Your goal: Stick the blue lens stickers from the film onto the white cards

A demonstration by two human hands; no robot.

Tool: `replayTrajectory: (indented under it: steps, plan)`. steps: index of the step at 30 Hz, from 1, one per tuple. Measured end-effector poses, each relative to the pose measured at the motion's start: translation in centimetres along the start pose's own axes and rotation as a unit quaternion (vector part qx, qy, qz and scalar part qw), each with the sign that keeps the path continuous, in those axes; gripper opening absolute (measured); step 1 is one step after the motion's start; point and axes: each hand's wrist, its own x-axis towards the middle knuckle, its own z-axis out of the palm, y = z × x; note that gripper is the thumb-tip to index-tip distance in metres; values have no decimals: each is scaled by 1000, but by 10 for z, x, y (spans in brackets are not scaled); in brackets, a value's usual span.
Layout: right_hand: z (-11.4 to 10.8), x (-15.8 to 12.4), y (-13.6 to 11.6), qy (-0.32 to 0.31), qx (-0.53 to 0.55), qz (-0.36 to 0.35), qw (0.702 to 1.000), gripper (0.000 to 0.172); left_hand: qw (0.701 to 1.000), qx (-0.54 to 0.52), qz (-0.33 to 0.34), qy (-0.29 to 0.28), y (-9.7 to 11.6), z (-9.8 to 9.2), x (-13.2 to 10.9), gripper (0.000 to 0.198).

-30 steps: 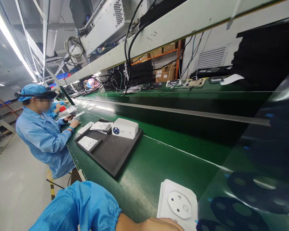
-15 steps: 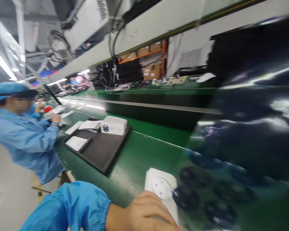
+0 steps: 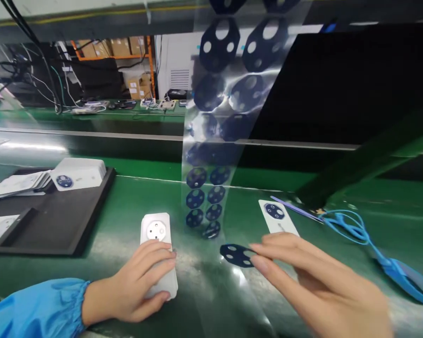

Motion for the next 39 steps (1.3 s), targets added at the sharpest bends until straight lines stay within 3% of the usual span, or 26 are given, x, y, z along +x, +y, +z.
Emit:
replayTrajectory:
  steps: [2,5,7,9,13,15,22,28,34,39]
  plan:
    - [13,3,-4,-13,54,87,995,15,998,38,45,15,-12,-6,-5,32]
    - [39,7,-8,-79,166,203,962,44,981,118,143,52,-40,-20,-14,16]
    - [63,7,-14,-118,225,245,936,49,982,139,90,90,-57,-29,-17,14]
    - [91,5,-21,-144,269,264,915,41,987,129,23,90,-66,-33,-18,19]
    - [141,1,-27,-176,308,303,884,36,993,108,42,5,-65,-34,-22,27]
    - [156,2,-22,-174,300,314,884,34,995,100,15,-24,-63,-33,-26,31]
    - [160,10,-2,-145,262,321,899,31,991,94,-30,-93,-63,-33,-31,40]
    - [168,3,-3,-106,257,358,891,55,983,101,-38,-146,-58,-29,-32,50]
    - [175,-7,4,-81,198,294,932,48,982,93,-69,-150,-52,-27,-33,52]
    - [176,-12,4,-65,190,264,943,50,982,85,-89,-143,-51,-28,-30,46]
